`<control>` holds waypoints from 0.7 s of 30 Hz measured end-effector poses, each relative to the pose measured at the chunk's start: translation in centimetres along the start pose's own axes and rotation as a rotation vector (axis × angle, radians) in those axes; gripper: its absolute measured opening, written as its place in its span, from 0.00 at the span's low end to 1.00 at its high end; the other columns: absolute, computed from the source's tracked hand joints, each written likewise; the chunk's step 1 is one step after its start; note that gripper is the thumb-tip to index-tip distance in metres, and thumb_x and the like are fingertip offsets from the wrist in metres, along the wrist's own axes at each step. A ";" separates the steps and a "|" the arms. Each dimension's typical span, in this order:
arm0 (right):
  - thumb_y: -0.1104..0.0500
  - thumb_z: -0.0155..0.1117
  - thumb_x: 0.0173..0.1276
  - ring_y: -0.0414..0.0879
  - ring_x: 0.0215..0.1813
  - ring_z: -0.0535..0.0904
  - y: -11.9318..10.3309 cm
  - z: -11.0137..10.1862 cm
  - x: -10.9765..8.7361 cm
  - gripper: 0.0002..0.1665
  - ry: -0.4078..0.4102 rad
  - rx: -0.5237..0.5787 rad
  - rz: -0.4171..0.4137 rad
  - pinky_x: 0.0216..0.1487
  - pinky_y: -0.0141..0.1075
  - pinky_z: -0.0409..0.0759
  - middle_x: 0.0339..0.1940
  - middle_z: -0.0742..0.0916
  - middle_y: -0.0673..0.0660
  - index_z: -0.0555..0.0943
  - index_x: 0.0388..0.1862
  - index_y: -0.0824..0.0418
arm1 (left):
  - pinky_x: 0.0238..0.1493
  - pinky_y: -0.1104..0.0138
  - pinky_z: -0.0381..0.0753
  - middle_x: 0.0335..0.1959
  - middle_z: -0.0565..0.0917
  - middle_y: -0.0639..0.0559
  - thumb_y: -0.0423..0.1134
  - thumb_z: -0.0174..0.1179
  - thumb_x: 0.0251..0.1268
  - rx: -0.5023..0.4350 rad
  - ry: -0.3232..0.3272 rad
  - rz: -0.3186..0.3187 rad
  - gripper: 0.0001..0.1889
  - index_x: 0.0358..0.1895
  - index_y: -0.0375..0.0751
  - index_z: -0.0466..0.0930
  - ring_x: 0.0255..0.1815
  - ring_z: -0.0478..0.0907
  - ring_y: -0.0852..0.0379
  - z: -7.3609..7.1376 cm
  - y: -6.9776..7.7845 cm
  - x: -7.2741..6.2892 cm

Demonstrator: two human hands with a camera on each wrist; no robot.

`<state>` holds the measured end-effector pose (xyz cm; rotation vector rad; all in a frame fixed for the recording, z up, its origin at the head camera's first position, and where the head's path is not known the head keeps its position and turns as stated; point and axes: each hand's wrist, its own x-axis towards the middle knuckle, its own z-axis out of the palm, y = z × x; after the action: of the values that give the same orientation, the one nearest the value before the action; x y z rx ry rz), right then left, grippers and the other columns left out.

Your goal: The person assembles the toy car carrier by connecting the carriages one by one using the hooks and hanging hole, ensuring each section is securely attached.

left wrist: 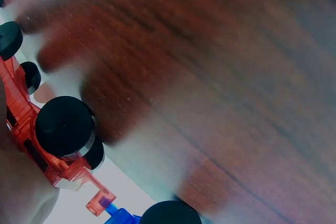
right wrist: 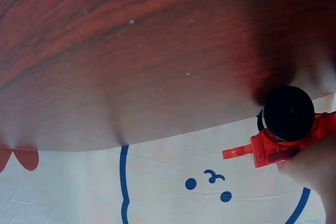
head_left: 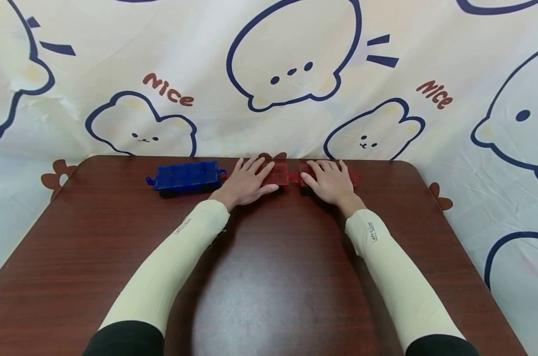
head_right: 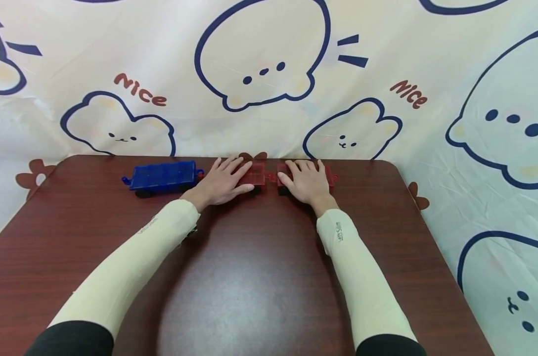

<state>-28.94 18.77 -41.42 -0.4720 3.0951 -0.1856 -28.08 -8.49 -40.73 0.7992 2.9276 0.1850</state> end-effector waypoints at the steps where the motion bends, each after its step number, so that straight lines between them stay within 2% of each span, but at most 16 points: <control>1: 0.29 0.33 0.79 0.58 0.79 0.55 0.0 0.0 0.0 0.43 0.000 0.000 0.000 0.77 0.62 0.38 0.78 0.66 0.59 0.60 0.82 0.51 | 0.78 0.44 0.35 0.83 0.49 0.43 0.70 0.36 0.76 0.005 -0.001 0.000 0.42 0.84 0.50 0.45 0.83 0.40 0.41 0.0 0.0 0.0; 12: 0.29 0.33 0.78 0.59 0.79 0.57 0.2 0.3 0.0 0.43 0.002 -0.015 -0.011 0.76 0.64 0.41 0.78 0.67 0.60 0.60 0.82 0.51 | 0.78 0.44 0.31 0.83 0.47 0.42 0.70 0.36 0.76 0.026 -0.039 -0.006 0.42 0.84 0.51 0.43 0.83 0.38 0.41 0.1 0.4 -0.1; 21: 0.29 0.33 0.78 0.59 0.80 0.54 -0.1 0.0 0.1 0.44 -0.020 -0.009 0.001 0.77 0.64 0.39 0.79 0.65 0.60 0.57 0.83 0.50 | 0.79 0.45 0.34 0.83 0.49 0.42 0.72 0.38 0.75 0.022 -0.015 -0.013 0.43 0.84 0.51 0.46 0.83 0.39 0.41 -0.1 0.2 0.2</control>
<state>-29.04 18.67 -41.37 -0.4691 3.0782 -0.1667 -28.15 -8.19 -40.60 0.7808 2.9256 0.1453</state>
